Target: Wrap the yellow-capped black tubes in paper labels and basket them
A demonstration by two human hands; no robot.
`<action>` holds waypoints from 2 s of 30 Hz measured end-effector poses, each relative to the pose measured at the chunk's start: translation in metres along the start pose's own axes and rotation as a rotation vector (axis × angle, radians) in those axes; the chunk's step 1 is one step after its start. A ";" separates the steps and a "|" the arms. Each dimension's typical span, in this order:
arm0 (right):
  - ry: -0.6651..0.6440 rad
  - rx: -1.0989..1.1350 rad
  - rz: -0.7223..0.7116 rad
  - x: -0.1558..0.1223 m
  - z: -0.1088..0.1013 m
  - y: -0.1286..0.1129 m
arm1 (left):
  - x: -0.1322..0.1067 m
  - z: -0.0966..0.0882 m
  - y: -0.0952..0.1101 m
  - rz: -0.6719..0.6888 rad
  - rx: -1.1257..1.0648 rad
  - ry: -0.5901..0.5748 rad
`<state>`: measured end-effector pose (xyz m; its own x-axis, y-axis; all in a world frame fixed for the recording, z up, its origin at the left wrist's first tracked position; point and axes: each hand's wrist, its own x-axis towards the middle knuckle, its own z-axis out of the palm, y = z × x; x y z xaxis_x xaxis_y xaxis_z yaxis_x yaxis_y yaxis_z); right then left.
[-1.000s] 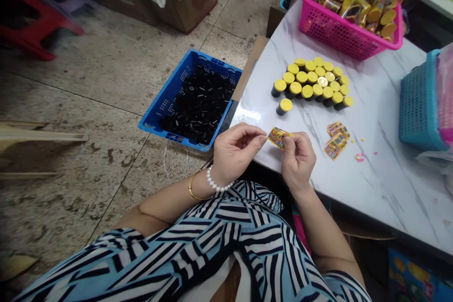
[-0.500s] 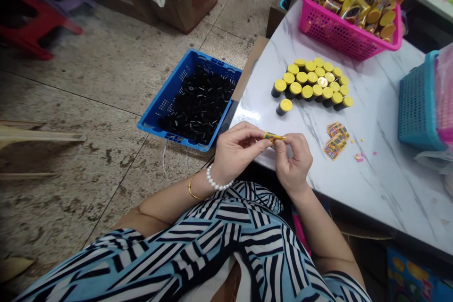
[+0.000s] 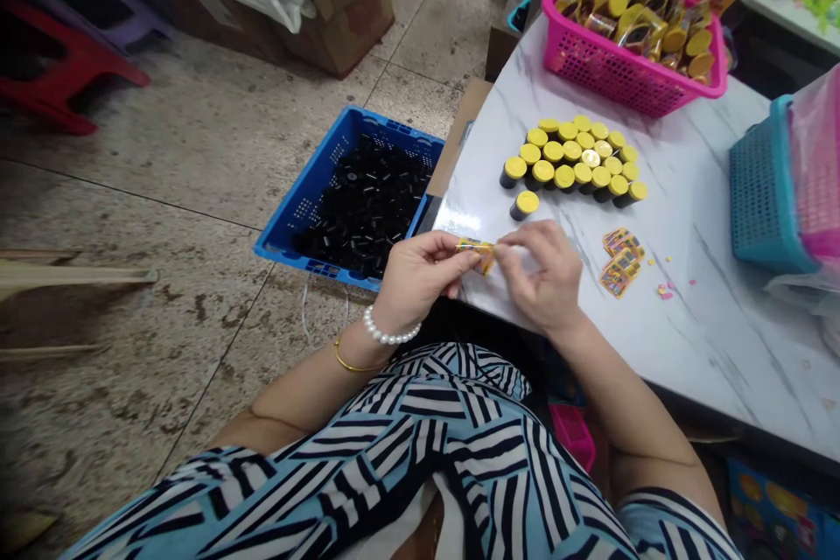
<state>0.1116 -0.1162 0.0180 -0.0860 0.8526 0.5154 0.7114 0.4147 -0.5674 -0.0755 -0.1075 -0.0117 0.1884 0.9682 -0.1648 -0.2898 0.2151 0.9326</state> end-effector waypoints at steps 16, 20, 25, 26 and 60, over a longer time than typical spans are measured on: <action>-0.068 0.861 0.511 0.033 -0.007 0.053 | 0.047 0.008 0.021 -0.413 -0.447 -0.237; -0.017 0.862 0.456 0.032 -0.014 0.050 | 0.060 0.022 0.023 -0.414 -0.486 -0.224; 0.003 0.757 0.428 0.029 -0.012 0.051 | 0.066 0.032 0.018 -0.487 -0.611 -0.193; 0.016 0.741 0.439 0.029 -0.012 0.051 | 0.066 0.033 0.017 -0.499 -0.644 -0.180; 0.148 0.595 0.246 0.029 -0.019 0.053 | 0.059 0.038 0.012 0.057 -0.263 0.055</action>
<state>0.1596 -0.0757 0.0152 0.1565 0.9100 0.3840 0.1874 0.3543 -0.9161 -0.0318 -0.0526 0.0021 0.1158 0.9836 -0.1385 -0.5335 0.1792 0.8266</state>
